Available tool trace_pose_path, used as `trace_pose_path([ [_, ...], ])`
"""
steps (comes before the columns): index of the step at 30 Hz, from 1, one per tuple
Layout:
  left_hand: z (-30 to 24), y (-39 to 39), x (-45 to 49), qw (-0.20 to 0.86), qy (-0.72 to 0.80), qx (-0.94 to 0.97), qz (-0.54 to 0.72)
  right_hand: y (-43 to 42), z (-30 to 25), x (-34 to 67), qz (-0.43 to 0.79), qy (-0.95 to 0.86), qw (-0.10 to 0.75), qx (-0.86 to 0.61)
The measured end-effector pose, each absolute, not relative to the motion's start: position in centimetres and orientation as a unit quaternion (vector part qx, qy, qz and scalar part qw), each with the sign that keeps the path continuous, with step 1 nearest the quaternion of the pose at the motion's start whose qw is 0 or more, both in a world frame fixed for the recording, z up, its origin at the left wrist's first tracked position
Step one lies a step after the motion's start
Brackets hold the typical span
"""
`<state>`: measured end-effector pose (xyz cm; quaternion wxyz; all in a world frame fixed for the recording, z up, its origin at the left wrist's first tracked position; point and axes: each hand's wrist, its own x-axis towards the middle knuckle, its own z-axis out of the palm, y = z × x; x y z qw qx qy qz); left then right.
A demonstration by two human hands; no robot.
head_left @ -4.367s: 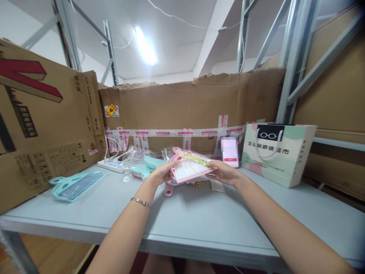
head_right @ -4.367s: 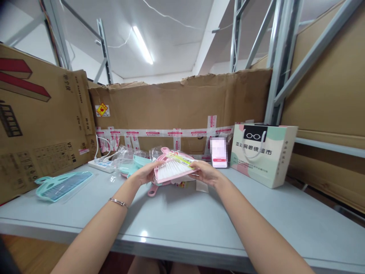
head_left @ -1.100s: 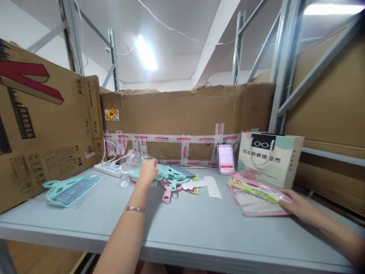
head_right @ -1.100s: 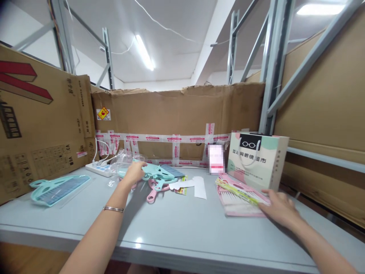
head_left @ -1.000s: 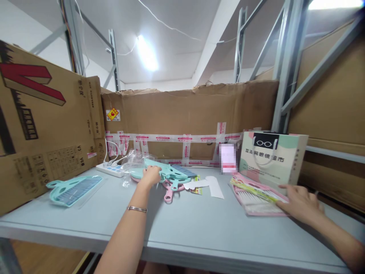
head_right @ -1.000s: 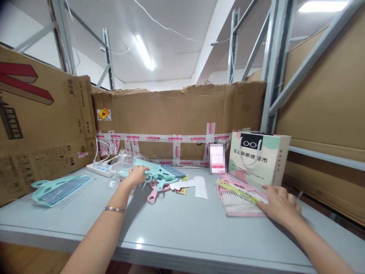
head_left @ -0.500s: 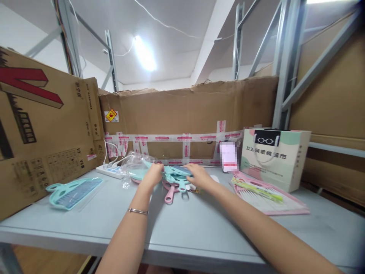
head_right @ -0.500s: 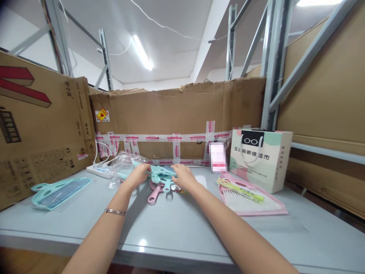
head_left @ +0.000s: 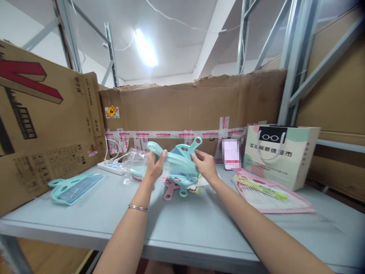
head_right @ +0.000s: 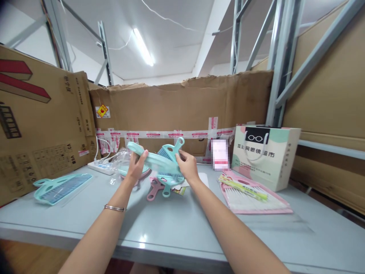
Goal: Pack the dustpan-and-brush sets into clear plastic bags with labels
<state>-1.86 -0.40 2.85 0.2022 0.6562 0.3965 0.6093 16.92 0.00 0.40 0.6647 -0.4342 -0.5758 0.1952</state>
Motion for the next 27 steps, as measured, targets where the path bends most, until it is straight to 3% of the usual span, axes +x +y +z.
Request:
trace_pose_path([
  [6, 1.9, -0.1, -0.8, 0.209, 0.287, 0.702, 0.617, -3.9, 1.5, 13.1, 0.308, -0.662, 0.602, -0.324],
  [18, 3.8, -1.7, 0.6, 0.341, 0.279, 0.618, 0.651, -5.2, 2.4, 13.0, 0.414, -0.689, 0.540, -0.249],
  [23, 4.0, -1.5, 0.4, 0.342, 0.300, 0.564, 0.689, -5.9, 2.4, 12.5, 0.399, -0.728, 0.514, -0.215],
  [27, 4.3, -1.6, -0.1, 0.426, 0.243, 0.542, 0.682, -5.2, 2.2, 12.7, 0.342, -0.727, 0.528, -0.275],
])
